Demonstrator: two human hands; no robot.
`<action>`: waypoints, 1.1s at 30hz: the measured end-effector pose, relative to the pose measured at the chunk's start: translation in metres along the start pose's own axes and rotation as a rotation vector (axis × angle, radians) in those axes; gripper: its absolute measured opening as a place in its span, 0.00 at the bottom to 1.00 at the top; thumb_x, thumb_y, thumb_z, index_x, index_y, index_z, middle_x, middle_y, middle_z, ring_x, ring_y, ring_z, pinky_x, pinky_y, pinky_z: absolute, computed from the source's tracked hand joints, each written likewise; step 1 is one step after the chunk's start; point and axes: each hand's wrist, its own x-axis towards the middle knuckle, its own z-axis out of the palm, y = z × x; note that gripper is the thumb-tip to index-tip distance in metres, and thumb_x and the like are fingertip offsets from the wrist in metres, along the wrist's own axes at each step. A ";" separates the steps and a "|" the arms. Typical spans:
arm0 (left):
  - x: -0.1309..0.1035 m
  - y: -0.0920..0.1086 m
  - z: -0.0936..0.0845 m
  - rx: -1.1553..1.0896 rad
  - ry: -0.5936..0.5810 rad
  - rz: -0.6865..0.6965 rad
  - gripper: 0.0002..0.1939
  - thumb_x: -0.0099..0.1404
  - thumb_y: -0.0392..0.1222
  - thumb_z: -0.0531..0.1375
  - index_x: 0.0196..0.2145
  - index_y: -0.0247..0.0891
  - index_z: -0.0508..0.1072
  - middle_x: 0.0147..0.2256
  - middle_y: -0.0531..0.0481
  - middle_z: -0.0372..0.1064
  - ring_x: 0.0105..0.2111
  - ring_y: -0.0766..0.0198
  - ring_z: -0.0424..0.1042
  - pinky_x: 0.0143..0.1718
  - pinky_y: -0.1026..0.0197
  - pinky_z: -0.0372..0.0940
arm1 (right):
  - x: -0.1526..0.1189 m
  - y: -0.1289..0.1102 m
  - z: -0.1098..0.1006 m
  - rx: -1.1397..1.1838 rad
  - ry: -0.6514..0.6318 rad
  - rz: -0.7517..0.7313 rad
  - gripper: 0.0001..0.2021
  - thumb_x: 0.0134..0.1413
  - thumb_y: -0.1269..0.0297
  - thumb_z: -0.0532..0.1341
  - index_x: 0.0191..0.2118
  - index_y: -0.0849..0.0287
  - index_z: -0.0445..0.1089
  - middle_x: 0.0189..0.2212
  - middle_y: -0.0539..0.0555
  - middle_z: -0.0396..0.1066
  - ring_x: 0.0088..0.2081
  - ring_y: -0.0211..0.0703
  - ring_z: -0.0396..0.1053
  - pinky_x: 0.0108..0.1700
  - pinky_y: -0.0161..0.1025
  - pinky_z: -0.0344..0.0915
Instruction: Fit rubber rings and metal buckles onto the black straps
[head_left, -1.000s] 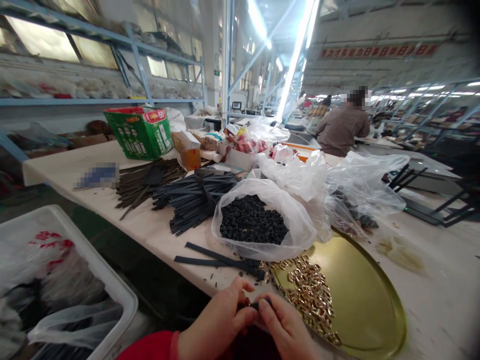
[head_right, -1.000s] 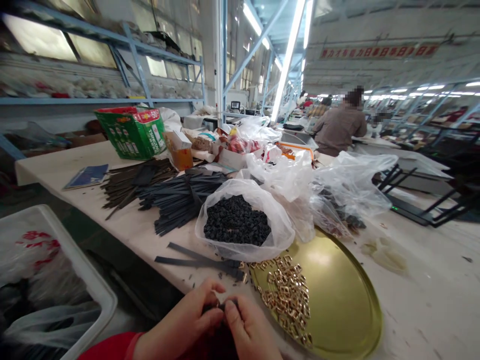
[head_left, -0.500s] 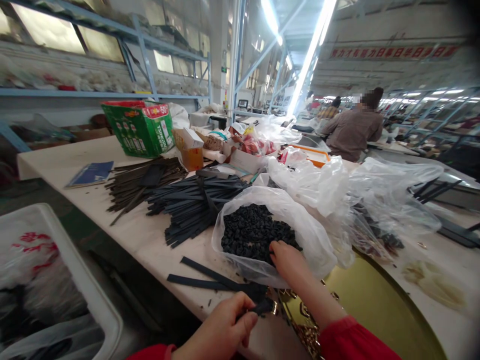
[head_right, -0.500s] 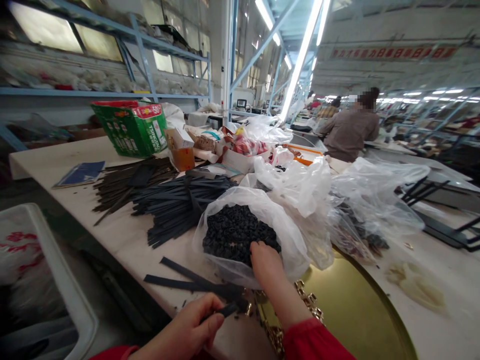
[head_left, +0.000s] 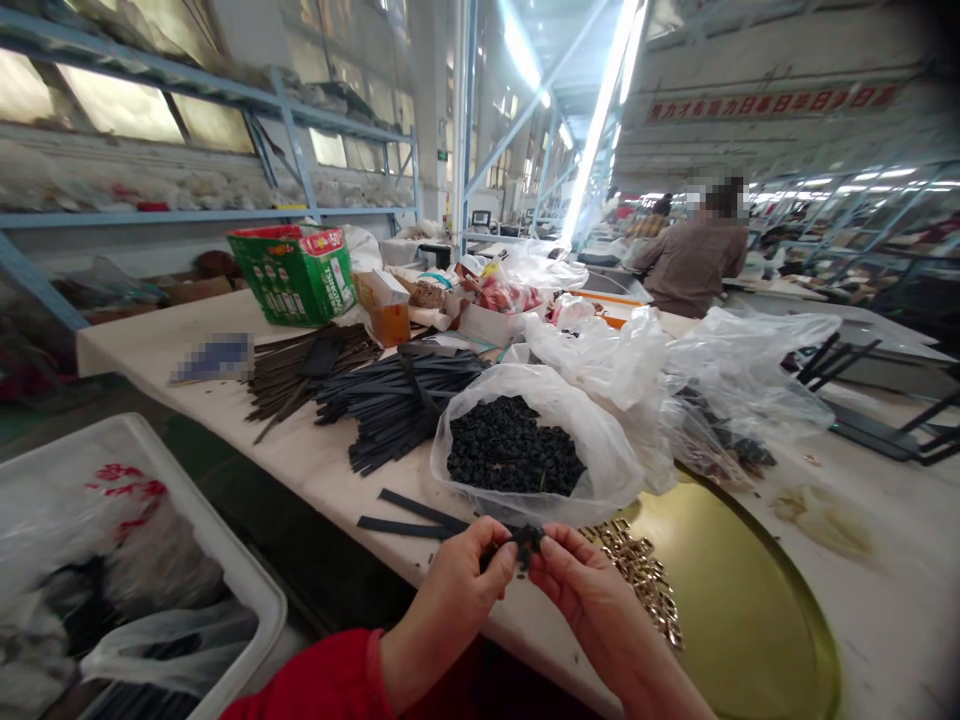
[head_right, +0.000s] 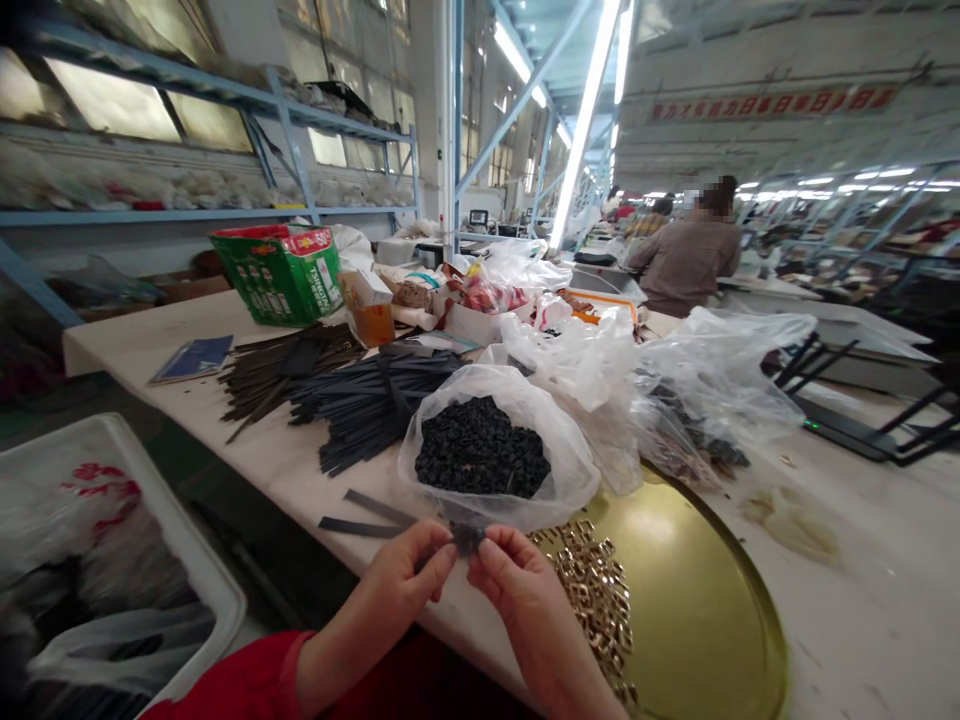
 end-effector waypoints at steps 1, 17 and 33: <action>-0.004 0.000 0.001 0.030 -0.009 0.005 0.10 0.62 0.44 0.51 0.27 0.37 0.64 0.19 0.58 0.57 0.21 0.69 0.57 0.24 0.67 0.53 | -0.004 0.003 -0.001 0.017 0.002 -0.005 0.13 0.33 0.63 0.72 0.28 0.61 0.71 0.25 0.48 0.71 0.26 0.33 0.67 0.33 0.32 0.67; -0.034 0.001 0.009 0.060 -0.264 0.001 0.14 0.58 0.32 0.49 0.43 0.36 0.62 0.25 0.57 0.64 0.27 0.67 0.64 0.32 0.65 0.59 | -0.031 0.024 -0.023 -0.321 -0.049 -0.108 0.15 0.40 0.56 0.68 0.31 0.60 0.69 0.19 0.45 0.67 0.23 0.31 0.61 0.30 0.31 0.58; -0.038 -0.016 0.004 0.228 -0.213 -0.079 0.11 0.58 0.41 0.55 0.39 0.38 0.62 0.26 0.55 0.66 0.26 0.65 0.65 0.27 0.65 0.57 | -0.044 0.051 -0.032 -0.092 -0.158 0.062 0.15 0.42 0.55 0.67 0.35 0.60 0.71 0.22 0.47 0.69 0.25 0.30 0.62 0.29 0.29 0.58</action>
